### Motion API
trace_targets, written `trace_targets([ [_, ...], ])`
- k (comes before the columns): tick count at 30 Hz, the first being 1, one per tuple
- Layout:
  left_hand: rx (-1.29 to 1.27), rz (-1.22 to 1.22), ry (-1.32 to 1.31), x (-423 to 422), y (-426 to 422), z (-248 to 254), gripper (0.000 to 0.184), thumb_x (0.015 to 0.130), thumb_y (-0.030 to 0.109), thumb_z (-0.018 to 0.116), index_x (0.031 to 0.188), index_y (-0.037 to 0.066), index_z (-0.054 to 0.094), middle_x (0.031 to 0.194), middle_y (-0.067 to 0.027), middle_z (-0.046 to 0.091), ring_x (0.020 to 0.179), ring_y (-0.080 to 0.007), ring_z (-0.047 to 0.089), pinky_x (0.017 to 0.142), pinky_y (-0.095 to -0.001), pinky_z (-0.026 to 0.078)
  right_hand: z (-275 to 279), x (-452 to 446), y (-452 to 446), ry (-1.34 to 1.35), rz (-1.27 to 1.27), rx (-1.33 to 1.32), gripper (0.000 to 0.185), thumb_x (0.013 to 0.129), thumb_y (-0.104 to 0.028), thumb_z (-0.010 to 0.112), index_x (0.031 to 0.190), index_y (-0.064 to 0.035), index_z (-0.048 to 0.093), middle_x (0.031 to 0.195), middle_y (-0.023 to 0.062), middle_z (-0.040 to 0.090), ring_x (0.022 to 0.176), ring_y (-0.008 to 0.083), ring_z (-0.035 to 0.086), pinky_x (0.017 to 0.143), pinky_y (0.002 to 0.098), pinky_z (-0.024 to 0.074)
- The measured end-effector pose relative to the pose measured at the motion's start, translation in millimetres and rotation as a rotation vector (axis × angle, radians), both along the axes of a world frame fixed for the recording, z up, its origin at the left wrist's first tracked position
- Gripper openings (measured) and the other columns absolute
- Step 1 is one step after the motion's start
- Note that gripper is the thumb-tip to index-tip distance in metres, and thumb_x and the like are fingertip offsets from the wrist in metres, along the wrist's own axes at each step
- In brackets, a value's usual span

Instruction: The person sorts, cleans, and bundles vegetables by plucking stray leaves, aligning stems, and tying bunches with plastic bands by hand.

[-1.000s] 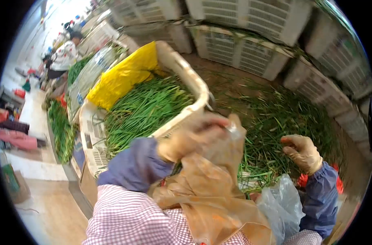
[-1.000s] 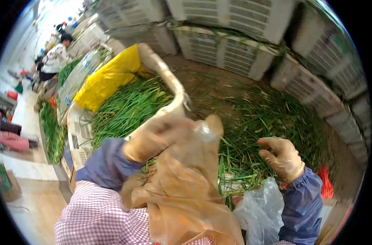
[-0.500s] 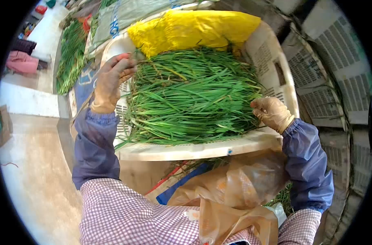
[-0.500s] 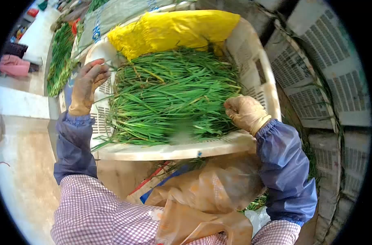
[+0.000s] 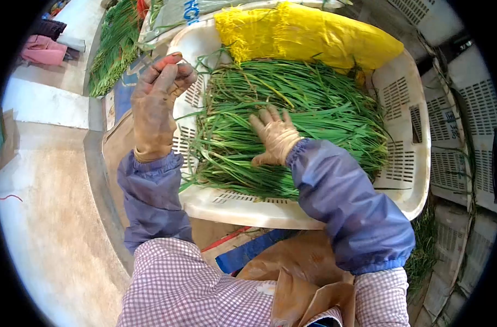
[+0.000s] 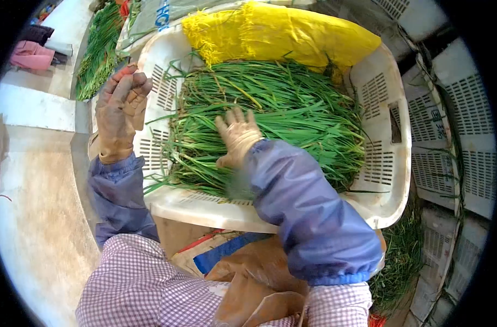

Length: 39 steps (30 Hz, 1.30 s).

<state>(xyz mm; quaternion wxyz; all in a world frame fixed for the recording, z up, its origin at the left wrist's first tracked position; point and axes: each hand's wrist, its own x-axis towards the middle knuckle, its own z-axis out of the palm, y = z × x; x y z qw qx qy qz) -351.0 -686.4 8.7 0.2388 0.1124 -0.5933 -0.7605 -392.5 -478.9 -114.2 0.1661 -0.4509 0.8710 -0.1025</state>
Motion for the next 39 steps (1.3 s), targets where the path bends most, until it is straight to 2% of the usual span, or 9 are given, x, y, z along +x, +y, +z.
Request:
trace_targets([
  [4, 0.122, 0.09, 0.01, -1.7, -15.8, -14.4, 0.022, 0.087, 0.007, 0.057, 0.107, -0.003, 0.054, 0.091, -0.0133, 0.062, 0.082, -0.0219, 0.063, 0.078, -0.0317, 0.053, -23.6, 5.0, 1.6, 0.102, -0.07, 0.139, 0.101, 0.062, -0.051, 0.076, 0.139, -0.0062, 0.028, 0.133, 0.0229, 0.038, 0.128, 0.0393, 0.031, 0.109, 0.0508, 0.0193],
  [6, 0.14, 0.109, 0.0, -2.8, -17.3, -21.9, 0.023, 0.087, 0.008, 0.057, 0.107, -0.003, 0.054, 0.092, -0.0137, 0.062, 0.082, -0.0224, 0.063, 0.079, -0.0323, 0.053, -17.4, 8.8, -6.4, -0.182, 0.0, 0.205, 0.101, 0.064, -0.05, 0.075, 0.14, -0.0086, 0.025, 0.126, 0.0235, 0.045, 0.123, 0.0391, 0.038, 0.108, 0.0494, 0.0218],
  [11, 0.127, 0.103, 0.028, -2.8, -10.1, -20.2, 0.023, 0.087, 0.009, 0.057, 0.106, -0.004, 0.054, 0.092, -0.0144, 0.062, 0.082, -0.0229, 0.063, 0.08, -0.0336, 0.053, -22.9, 2.3, -4.0, 0.154, -0.042, 0.032, 0.099, 0.066, -0.048, 0.073, 0.143, -0.0145, 0.02, 0.143, 0.0229, 0.025, 0.135, 0.0406, 0.018, 0.11, 0.0535, 0.0123],
  [14, 0.1, 0.096, 0.089, -1.0, -6.5, -14.2, 0.024, 0.087, 0.01, 0.057, 0.106, -0.004, 0.054, 0.091, -0.0145, 0.062, 0.082, -0.0229, 0.063, 0.08, -0.0335, 0.053, -21.9, -15.2, -17.8, -0.038, -0.202, 0.181, 0.099, 0.062, -0.051, 0.075, 0.14, -0.012, 0.028, 0.146, 0.0209, 0.021, 0.136, 0.0411, 0.014, 0.109, 0.0551, 0.0105],
  [20, 0.141, 0.124, 0.094, 3.8, -14.2, -11.5, 0.02, 0.088, 0.008, 0.056, 0.104, -0.004, 0.055, 0.091, -0.0147, 0.062, 0.083, -0.0229, 0.063, 0.08, -0.0329, 0.052, -41.0, 21.1, -7.6, -0.057, -0.026, 0.131, 0.059, 0.07, -0.032, 0.071, 0.113, -0.0012, 0.045, 0.123, 0.0221, 0.046, 0.125, 0.0387, 0.035, 0.107, 0.052, 0.0215],
  [23, 0.124, 0.139, 0.097, 4.5, -6.7, -7.9, 0.019, 0.088, 0.008, 0.055, 0.104, -0.003, 0.056, 0.09, -0.0145, 0.063, 0.082, -0.0226, 0.063, 0.081, -0.0331, 0.052, -22.3, 34.3, 5.9, -0.231, -0.021, 0.114, 0.077, 0.068, -0.041, 0.073, 0.125, -0.0011, 0.039, 0.123, 0.0241, 0.046, 0.124, 0.0402, 0.036, 0.107, 0.0522, 0.0213],
  [26, 0.105, 0.119, 0.142, 4.4, -8.4, -10.7, 0.019, 0.088, 0.007, 0.054, 0.104, -0.003, 0.056, 0.091, -0.0143, 0.063, 0.082, -0.0225, 0.063, 0.079, -0.0328, 0.053, -7.7, 52.5, 1.9, -0.073, 0.042, 0.297, 0.118, 0.06, -0.058, 0.074, 0.144, -0.0042, 0.01, 0.127, 0.0271, 0.042, 0.126, 0.0435, 0.032, 0.107, 0.0522, 0.0222],
  [32, 0.106, 0.175, 0.088, -1.8, -11.3, -12.9, 0.019, 0.089, 0.006, 0.053, 0.105, -0.003, 0.056, 0.09, -0.0141, 0.062, 0.081, -0.0224, 0.063, 0.074, -0.032, 0.055, -14.9, 51.9, -3.4, 0.078, 0.033, 0.358, 0.101, 0.066, -0.042, 0.076, 0.142, -0.005, 0.02, 0.123, 0.0235, 0.047, 0.122, 0.0387, 0.04, 0.105, 0.0507, 0.0271],
  [39, 0.12, 0.273, 0.035, 8.0, -15.8, -15.8, 0.028, 0.088, 0.009, 0.053, 0.113, -0.003, 0.049, 0.093, -0.0135, 0.059, 0.087, -0.0254, 0.062, 0.079, -0.0336, 0.054, -20.6, 17.2, 21.4, -0.468, -0.35, -0.161, 0.063, 0.068, -0.011, 0.072, 0.125, -0.0051, 0.045, 0.1, 0.02, 0.062, 0.095, 0.0325, 0.061, 0.085, 0.0348, 0.0472],
])
